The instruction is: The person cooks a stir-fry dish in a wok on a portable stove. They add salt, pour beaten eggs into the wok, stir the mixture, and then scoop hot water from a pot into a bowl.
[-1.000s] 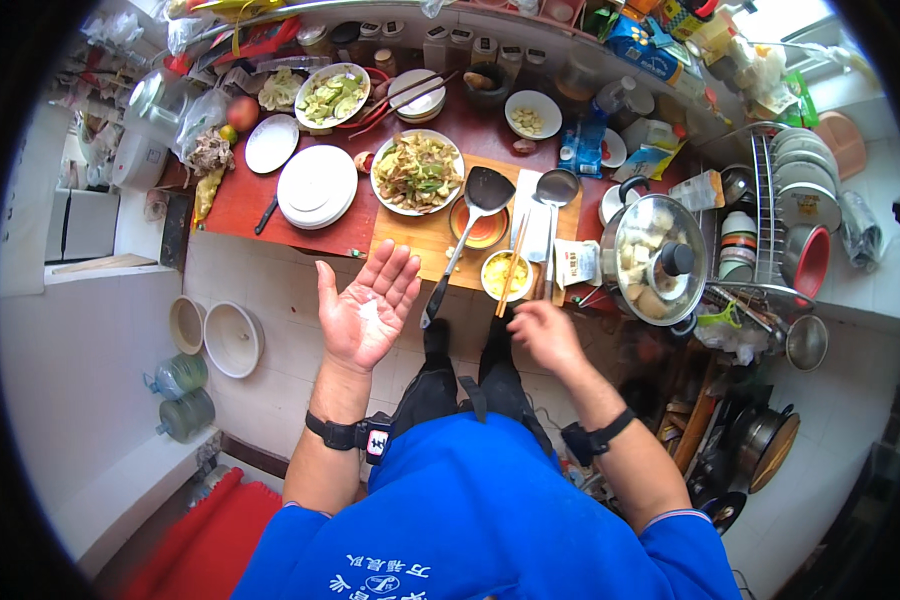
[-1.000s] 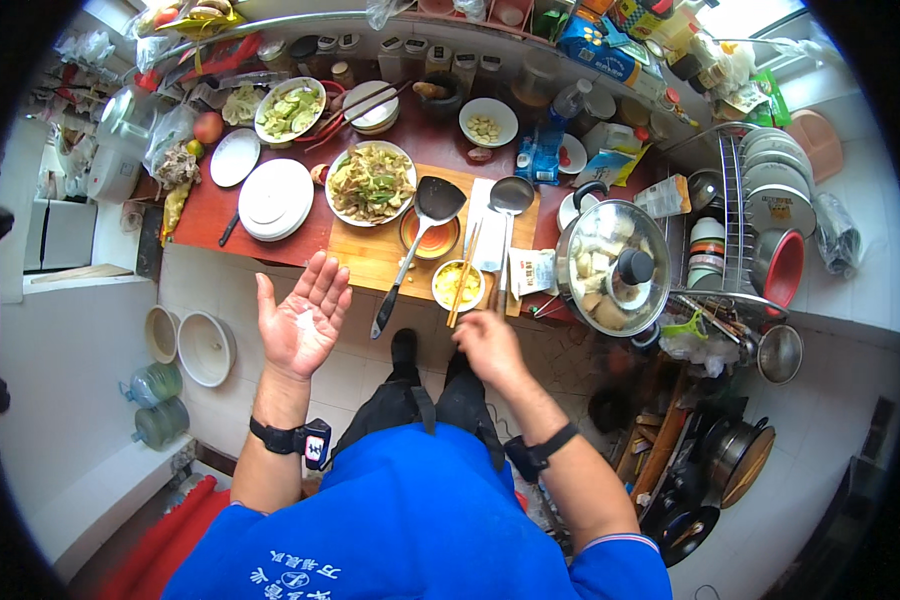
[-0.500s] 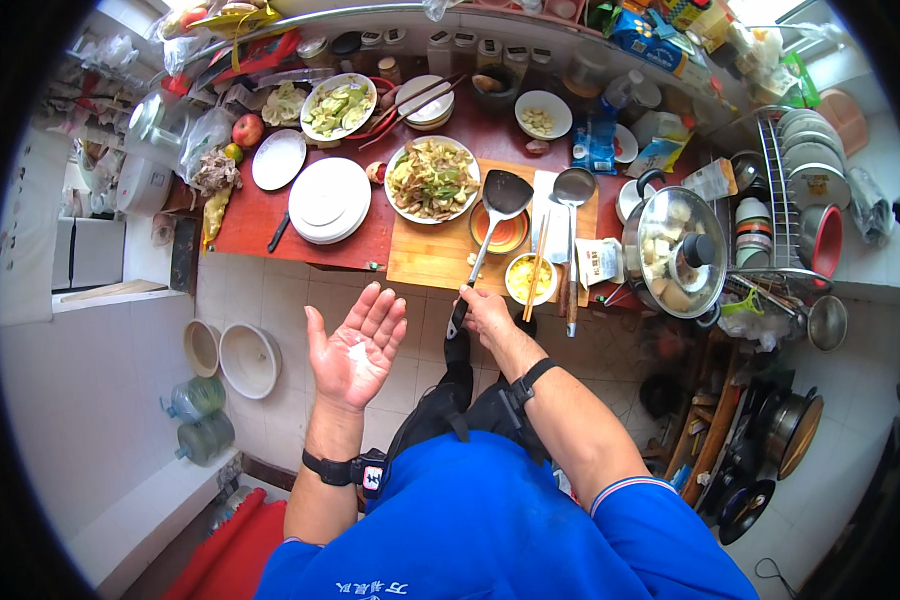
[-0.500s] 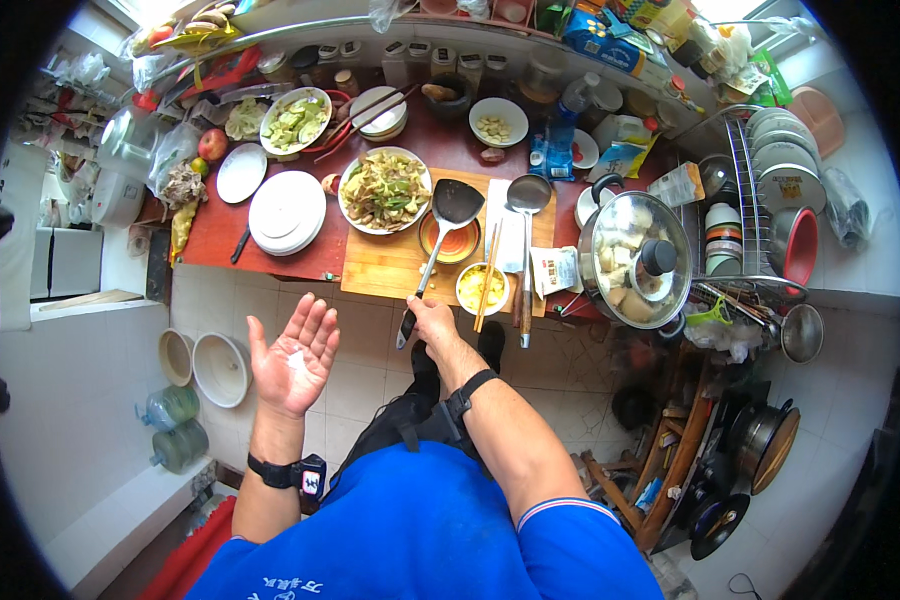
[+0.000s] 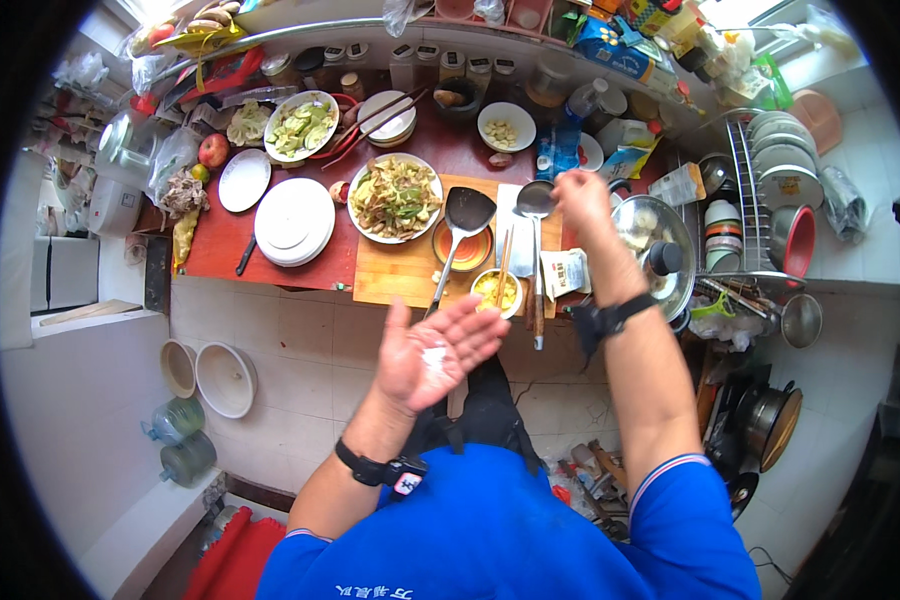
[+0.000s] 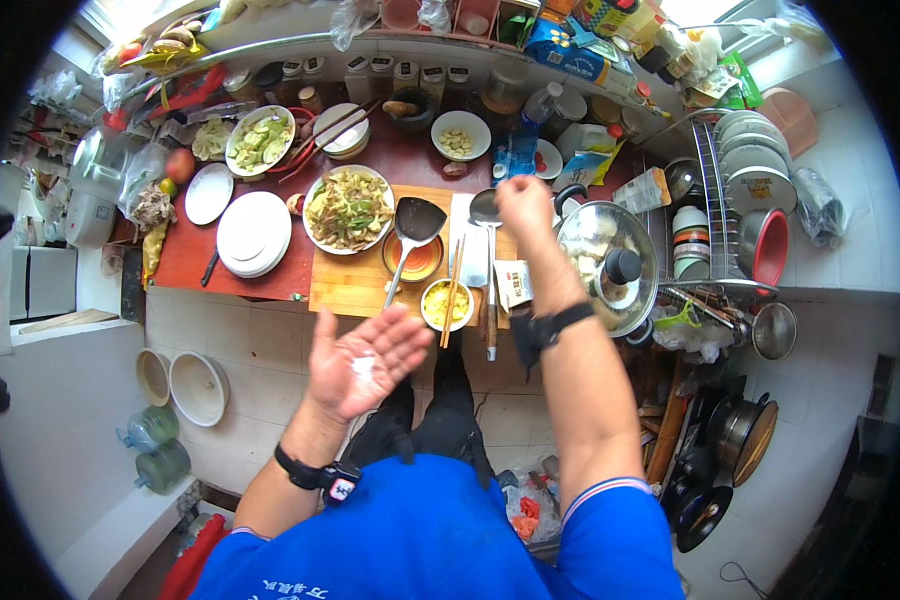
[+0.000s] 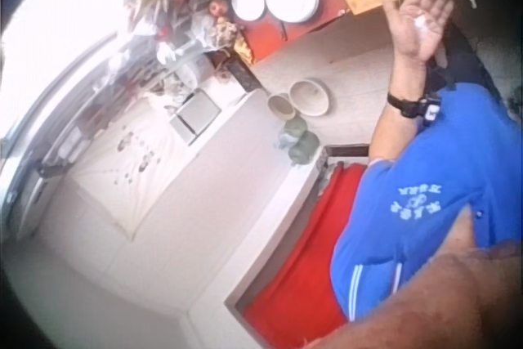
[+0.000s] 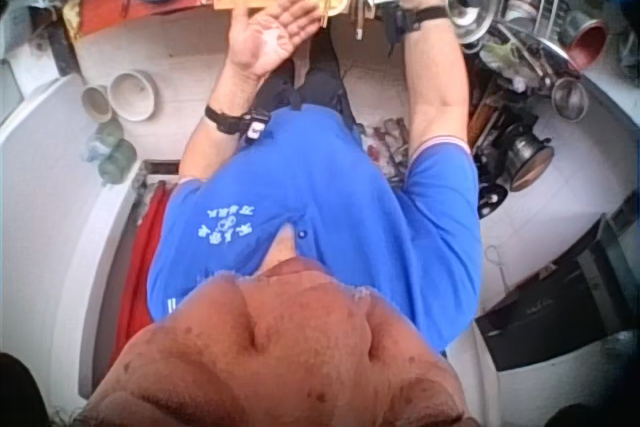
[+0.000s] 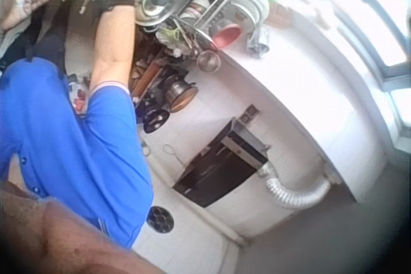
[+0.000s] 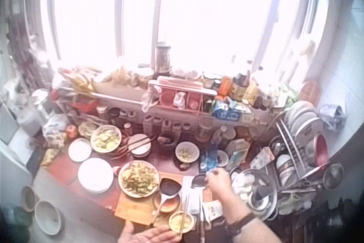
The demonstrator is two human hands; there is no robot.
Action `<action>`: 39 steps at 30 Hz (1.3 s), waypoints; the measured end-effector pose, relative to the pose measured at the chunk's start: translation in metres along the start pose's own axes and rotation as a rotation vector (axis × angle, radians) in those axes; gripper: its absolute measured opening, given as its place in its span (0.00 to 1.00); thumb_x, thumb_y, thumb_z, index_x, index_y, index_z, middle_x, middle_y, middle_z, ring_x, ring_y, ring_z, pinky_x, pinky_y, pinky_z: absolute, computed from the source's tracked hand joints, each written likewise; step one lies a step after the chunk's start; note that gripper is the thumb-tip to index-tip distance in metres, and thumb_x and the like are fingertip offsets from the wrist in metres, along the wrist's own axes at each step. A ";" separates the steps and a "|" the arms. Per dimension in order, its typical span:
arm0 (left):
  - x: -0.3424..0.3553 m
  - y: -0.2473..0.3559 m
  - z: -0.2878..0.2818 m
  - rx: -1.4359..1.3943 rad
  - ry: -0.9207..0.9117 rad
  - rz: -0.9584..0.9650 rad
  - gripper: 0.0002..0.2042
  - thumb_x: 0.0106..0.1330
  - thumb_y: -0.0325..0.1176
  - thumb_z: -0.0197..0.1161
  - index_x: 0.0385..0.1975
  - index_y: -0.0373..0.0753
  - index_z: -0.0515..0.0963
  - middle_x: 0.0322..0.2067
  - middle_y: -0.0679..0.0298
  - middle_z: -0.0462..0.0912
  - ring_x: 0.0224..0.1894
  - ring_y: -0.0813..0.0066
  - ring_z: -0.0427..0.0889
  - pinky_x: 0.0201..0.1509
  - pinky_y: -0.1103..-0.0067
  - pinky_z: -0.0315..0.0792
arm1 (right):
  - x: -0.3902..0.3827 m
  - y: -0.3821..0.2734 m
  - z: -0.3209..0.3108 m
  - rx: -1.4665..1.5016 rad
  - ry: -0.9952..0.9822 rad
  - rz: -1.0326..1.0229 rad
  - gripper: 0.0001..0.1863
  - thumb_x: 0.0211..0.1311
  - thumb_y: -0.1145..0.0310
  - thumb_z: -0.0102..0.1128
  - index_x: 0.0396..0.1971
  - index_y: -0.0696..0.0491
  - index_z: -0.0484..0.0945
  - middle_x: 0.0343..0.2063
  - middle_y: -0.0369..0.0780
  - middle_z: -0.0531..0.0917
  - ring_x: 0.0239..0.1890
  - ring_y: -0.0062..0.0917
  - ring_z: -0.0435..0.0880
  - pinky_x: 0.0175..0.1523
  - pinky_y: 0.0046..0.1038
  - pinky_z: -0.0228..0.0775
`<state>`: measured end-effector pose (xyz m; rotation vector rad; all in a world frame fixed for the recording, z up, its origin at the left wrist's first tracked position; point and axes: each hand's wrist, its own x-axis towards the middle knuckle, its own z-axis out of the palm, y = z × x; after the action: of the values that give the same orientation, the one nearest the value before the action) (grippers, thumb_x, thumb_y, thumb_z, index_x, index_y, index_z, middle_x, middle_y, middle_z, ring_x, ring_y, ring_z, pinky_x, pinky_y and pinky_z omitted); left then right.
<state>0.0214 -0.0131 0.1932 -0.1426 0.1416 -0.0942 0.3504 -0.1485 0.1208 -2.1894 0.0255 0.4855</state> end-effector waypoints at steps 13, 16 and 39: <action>0.069 -0.022 -0.029 0.006 0.286 0.155 0.50 0.70 0.76 0.32 0.70 0.29 0.64 0.65 0.41 0.72 0.70 0.46 0.70 0.76 0.57 0.62 | 0.204 0.013 -0.020 0.113 -0.107 0.458 0.12 0.71 0.63 0.53 0.37 0.56 0.77 0.28 0.38 0.81 0.24 0.24 0.77 0.24 0.27 0.66; 0.074 -0.018 -0.030 -0.003 0.290 0.230 0.50 0.69 0.76 0.32 0.69 0.30 0.65 0.65 0.42 0.73 0.69 0.46 0.71 0.75 0.57 0.62 | 0.221 0.020 -0.013 0.124 -0.118 0.497 0.11 0.73 0.62 0.54 0.40 0.55 0.77 0.29 0.38 0.82 0.23 0.23 0.77 0.25 0.27 0.67; 0.092 -0.014 -0.011 0.034 0.315 0.263 0.48 0.71 0.74 0.33 0.68 0.31 0.67 0.63 0.44 0.76 0.68 0.47 0.72 0.74 0.57 0.65 | 0.211 0.008 -0.042 -0.215 -0.031 0.040 0.13 0.62 0.67 0.54 0.38 0.61 0.80 0.23 0.43 0.86 0.21 0.28 0.86 0.29 0.30 0.77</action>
<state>0.1097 -0.0376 0.1717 -0.0733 0.4715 0.1440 0.5574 -0.1535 0.0637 -2.3946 -0.0002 0.5667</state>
